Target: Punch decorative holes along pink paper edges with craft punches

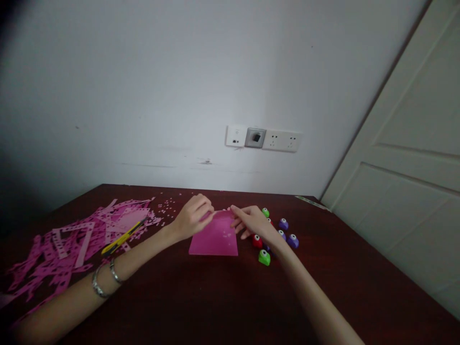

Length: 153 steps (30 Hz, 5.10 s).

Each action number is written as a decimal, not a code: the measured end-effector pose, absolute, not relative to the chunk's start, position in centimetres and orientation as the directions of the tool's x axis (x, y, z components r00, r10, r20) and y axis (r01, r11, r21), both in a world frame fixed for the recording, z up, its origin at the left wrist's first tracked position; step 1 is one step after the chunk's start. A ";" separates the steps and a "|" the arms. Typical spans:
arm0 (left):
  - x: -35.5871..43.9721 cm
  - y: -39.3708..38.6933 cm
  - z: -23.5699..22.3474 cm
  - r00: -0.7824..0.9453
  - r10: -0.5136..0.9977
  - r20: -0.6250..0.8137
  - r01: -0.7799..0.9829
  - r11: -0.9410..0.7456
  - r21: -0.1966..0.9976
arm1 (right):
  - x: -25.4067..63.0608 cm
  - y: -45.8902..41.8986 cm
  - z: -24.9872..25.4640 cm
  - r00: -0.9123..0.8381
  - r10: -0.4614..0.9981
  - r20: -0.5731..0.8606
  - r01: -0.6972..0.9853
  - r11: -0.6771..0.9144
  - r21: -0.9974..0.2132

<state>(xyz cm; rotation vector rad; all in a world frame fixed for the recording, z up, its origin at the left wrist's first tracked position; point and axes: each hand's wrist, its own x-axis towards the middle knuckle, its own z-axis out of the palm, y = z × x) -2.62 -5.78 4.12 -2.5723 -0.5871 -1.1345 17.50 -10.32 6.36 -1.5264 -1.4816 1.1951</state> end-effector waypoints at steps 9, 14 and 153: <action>-1.3 -7.3 2.9 0.775 0.211 0.596 0.373 -0.914 -0.162 | 17.8 -9.0 6.3 -0.177 0.980 -0.091 0.276 -0.039 -0.960; -1.1 -7.8 4.2 0.553 0.540 0.635 0.295 -0.839 0.456 | 18.1 -10.0 7.2 -0.333 0.942 -0.038 0.414 0.110 -0.904; -1.2 -6.8 4.6 0.580 0.794 0.183 0.005 -0.228 0.974 | 15.6 -11.7 8.3 -0.234 0.962 0.142 0.603 0.258 -0.755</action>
